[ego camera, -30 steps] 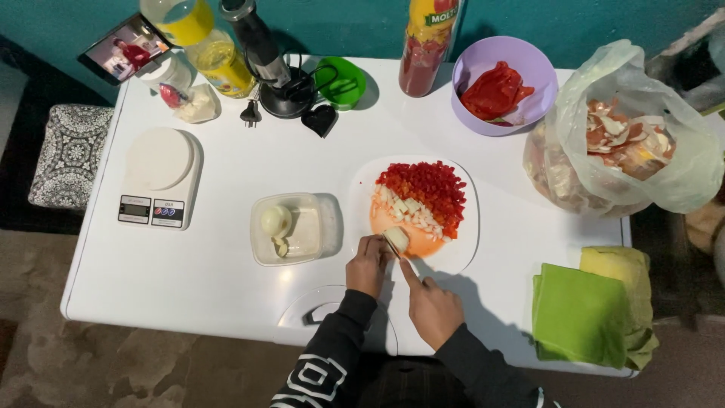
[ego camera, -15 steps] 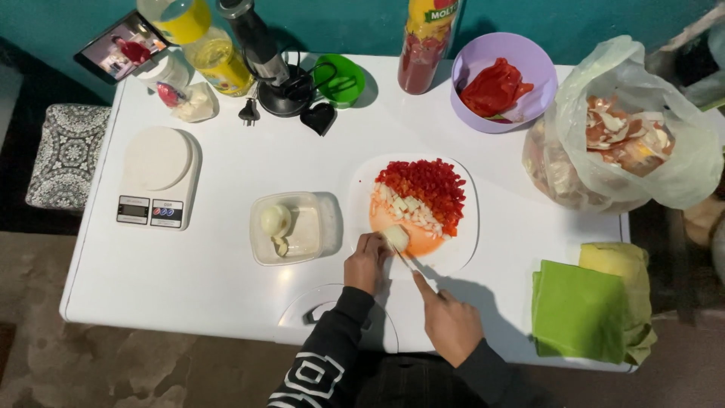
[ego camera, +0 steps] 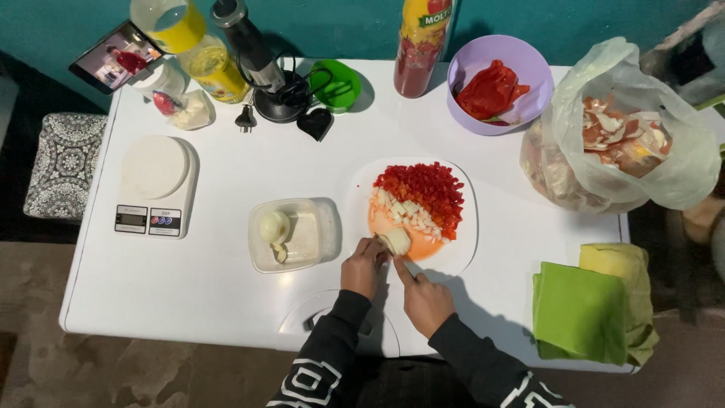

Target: Chopping red peppers and onions on a plate using a knife.

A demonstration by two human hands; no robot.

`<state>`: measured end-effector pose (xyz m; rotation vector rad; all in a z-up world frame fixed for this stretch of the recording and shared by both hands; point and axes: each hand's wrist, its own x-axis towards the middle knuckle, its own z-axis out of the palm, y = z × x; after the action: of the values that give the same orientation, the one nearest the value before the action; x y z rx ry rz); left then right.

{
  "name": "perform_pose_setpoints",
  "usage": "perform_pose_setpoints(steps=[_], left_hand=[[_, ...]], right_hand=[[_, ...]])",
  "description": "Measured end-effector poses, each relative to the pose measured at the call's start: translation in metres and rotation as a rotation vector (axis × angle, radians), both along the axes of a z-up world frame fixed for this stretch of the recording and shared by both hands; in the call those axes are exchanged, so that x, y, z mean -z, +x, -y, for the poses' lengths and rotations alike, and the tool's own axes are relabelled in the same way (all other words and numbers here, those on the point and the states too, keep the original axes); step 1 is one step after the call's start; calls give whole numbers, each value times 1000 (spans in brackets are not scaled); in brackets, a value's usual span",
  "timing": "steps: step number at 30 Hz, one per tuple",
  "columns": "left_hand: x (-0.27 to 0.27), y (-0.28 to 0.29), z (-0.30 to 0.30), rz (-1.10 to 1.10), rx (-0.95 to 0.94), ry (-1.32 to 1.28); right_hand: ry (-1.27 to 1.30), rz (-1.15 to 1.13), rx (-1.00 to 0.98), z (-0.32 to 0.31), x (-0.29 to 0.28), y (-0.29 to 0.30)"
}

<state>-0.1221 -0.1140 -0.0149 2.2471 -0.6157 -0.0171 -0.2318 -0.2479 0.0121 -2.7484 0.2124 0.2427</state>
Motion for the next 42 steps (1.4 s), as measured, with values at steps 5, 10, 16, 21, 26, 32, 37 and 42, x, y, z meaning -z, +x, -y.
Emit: perform_pose_setpoints(steps=[5,10,16,21,26,32,37,42], left_hand=[[-2,4,-1,-36,-8,48],[-5,9,-3,0,46,57],[-15,45,5,121,336,411],[-3,65,26,490,781,564],[-15,65,35,431,835,605],[-1,66,44,448,884,657],[27,67,36,345,870,644],[-28,61,31,242,846,792]], right_hand=[[3,-17,-22,10,-8,-17],[-26,-108,-26,33,-37,-44],[61,17,97,46,-56,-59],[109,-6,226,51,-52,-68],[173,11,289,58,-56,-67],[189,30,327,60,-60,-61],[155,-62,350,58,-57,-53],[179,22,291,48,-37,-50]])
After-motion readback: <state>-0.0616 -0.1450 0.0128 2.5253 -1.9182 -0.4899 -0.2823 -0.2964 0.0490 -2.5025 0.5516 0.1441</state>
